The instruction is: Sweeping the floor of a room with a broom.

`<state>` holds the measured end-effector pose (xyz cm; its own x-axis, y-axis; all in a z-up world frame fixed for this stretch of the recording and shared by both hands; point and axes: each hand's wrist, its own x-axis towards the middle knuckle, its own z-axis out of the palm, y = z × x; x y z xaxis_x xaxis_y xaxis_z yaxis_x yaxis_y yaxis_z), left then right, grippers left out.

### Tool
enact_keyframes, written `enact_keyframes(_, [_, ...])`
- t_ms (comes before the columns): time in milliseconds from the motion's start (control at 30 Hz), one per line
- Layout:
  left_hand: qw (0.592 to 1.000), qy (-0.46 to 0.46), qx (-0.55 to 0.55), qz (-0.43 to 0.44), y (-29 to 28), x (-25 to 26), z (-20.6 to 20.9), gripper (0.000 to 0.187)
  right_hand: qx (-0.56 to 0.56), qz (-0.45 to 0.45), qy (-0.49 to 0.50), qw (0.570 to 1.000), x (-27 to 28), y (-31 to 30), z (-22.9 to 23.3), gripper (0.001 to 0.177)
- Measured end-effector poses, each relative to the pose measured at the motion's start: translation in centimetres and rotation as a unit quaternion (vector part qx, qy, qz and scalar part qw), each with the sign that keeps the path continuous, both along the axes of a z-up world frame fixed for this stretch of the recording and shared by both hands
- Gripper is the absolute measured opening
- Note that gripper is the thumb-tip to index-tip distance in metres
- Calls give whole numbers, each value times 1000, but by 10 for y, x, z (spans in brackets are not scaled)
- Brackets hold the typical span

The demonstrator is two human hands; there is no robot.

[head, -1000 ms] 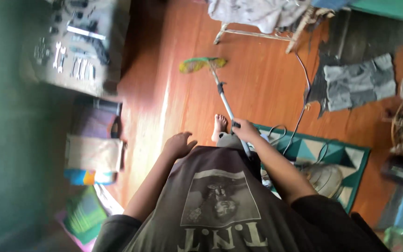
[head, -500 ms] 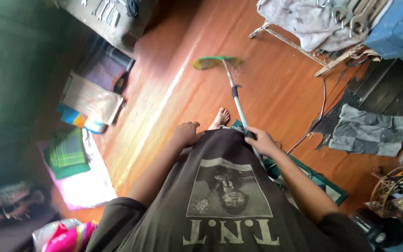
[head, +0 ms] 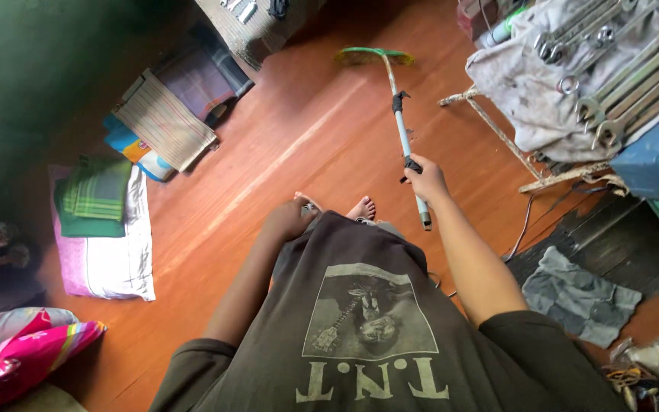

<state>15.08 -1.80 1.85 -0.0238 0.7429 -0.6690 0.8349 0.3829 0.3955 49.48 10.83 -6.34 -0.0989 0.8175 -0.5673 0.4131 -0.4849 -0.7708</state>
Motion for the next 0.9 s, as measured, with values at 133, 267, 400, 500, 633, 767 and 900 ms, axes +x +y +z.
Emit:
enact_keyframes(133, [999,-4,40,-15,-20,-29,-45,59,10,30,-16,999,-6,-5,51,44])
enact_keyframes(267, [999,-6,-37,-33,-18,-37,-68,63,-3,56,15,998,11,-61,56,48])
enact_keyframes(400, [997,-20,-55,-45,17,-34,-50,62,-48,59,-42,996,-3,-80,50,43])
enact_keyframes(500, [999,-24,-22,-41,47,-38,-50,65,-110,26,-94,989,-36,-65,24,39])
enact_keyframes(633, [998,-47,15,-38,68,-56,-55,62,-30,9,-47,998,-62,-14,-38,40])
enact_keyframes(767, [998,-43,27,-23,79,-82,-46,63,-11,17,-58,998,-95,42,-39,36])
enact_keyframes(900, [999,-11,38,10,82,-110,-39,62,-48,9,25,998,-112,81,-26,34])
